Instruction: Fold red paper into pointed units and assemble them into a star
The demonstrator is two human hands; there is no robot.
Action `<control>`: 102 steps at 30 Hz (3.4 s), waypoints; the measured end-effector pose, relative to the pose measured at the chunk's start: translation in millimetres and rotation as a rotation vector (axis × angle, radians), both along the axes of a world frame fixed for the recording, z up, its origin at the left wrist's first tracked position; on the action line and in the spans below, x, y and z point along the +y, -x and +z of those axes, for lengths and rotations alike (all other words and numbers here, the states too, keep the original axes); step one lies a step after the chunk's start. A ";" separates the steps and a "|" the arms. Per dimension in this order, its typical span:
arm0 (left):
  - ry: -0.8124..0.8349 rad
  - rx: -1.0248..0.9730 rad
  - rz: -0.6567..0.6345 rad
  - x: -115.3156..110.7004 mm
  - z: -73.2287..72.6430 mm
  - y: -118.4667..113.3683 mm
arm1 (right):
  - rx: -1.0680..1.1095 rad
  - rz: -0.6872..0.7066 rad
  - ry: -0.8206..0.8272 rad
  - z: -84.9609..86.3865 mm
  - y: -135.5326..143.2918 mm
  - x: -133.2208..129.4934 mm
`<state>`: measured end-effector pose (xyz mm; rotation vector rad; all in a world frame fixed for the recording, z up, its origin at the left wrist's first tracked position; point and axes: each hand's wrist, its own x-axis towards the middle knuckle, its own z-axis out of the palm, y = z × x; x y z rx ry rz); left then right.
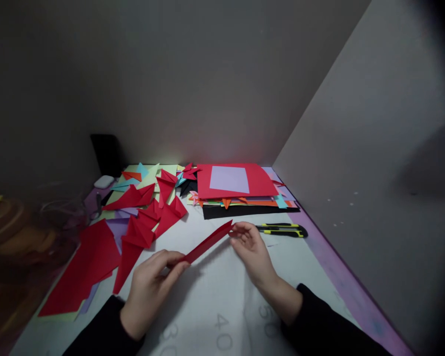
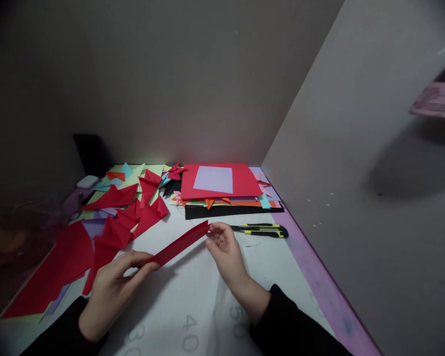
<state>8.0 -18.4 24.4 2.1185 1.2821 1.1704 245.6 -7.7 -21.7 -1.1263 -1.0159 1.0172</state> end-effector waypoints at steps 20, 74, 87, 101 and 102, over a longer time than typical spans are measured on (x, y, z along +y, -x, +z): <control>0.037 0.100 -0.083 3.3 -8.0 8.0 | -0.607 0.172 -0.148 2.0 -6.7 -4.0; -0.141 0.798 -0.554 -6.0 -9.3 -8.9 | -0.955 0.869 -0.404 15.4 -41.6 7.8; -0.113 0.676 -0.570 -7.2 -13.8 -6.7 | -0.946 0.657 -0.236 22.3 -27.0 5.8; 0.017 0.651 -0.526 -9.0 -18.0 -12.0 | -1.085 0.299 -0.029 5.1 10.5 14.5; 0.013 0.669 -0.521 -9.5 -18.9 -13.2 | -1.095 0.290 -0.011 5.1 11.5 14.2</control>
